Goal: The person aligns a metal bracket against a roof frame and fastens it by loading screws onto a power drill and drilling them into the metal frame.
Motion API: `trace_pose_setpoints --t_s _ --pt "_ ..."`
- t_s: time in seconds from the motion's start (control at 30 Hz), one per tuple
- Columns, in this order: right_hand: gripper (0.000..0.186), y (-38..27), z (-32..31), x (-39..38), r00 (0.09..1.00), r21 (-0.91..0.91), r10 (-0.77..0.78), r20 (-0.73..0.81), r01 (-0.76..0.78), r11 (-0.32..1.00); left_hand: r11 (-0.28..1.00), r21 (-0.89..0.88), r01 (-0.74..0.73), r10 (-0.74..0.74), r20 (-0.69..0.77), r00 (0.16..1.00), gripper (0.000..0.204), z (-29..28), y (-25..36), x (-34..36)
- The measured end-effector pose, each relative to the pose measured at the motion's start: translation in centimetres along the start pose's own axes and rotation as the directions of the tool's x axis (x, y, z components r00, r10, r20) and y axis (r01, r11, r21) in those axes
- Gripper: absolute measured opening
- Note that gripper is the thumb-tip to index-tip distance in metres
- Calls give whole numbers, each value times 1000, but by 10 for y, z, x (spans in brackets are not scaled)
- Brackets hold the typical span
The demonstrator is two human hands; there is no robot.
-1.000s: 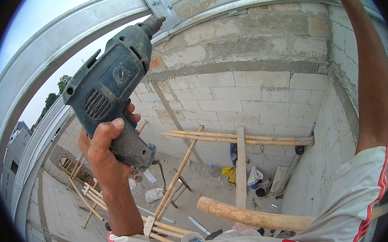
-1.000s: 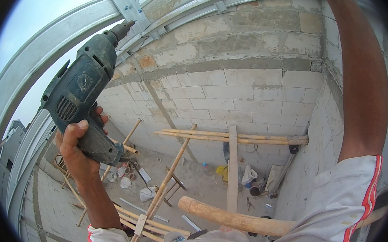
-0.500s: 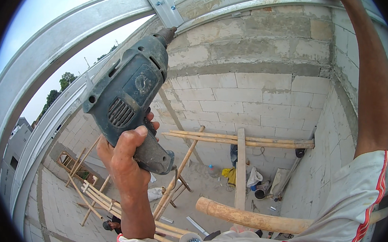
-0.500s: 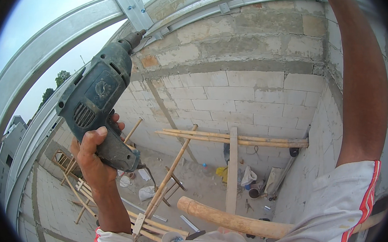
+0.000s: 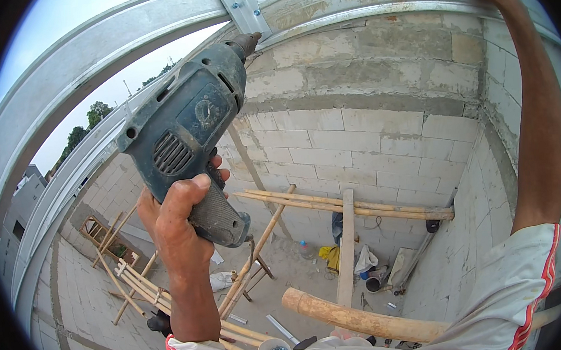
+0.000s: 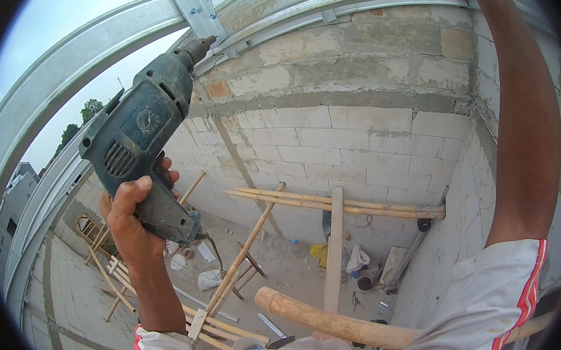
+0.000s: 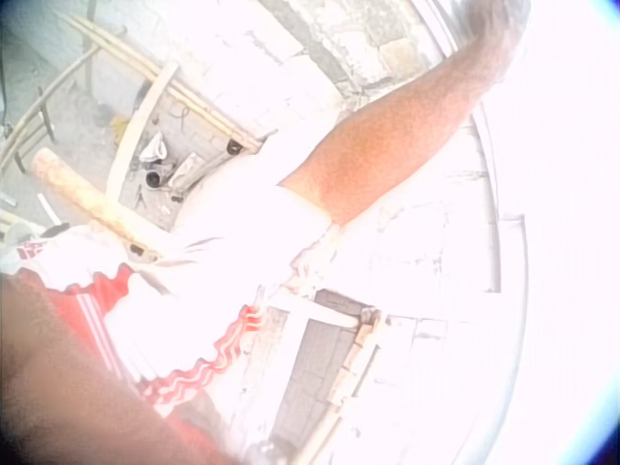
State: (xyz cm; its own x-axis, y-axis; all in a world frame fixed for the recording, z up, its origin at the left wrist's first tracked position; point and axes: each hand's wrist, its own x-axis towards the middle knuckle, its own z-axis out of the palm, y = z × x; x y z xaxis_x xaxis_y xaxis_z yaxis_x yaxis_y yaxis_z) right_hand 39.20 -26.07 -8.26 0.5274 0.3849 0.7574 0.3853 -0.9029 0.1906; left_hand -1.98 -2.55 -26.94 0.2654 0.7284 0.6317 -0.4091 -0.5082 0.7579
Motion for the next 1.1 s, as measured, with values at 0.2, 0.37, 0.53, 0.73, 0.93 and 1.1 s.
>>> trace_pose_setpoints --t_s 0.2,0.37,0.53,0.73,0.93,1.1 --pt "35 -1 -3 8 988 -58 -144 -49 141 988 1000 -5 17 -17 23 1000 50 -3 3 7" --pt "33 -11 -2 -15 962 -36 -149 -230 145 989 1000 21 1 -2 36 999 49 -5 3 9" --pt "34 3 -6 0 996 -34 -75 -40 73 997 1000 29 -5 1 108 994 52 -11 5 17" --pt "38 -30 -35 -31 988 137 146 47 -151 979 999 49 7 -14 137 990 50 -23 10 30" --pt "45 49 14 16 998 4 58 19 -58 998 1000 -5 9 -8 194 981 52 -35 5 38" --pt "45 58 61 46 995 -78 -101 7 102 992 998 70 -3 -11 208 978 53 -26 12 40"
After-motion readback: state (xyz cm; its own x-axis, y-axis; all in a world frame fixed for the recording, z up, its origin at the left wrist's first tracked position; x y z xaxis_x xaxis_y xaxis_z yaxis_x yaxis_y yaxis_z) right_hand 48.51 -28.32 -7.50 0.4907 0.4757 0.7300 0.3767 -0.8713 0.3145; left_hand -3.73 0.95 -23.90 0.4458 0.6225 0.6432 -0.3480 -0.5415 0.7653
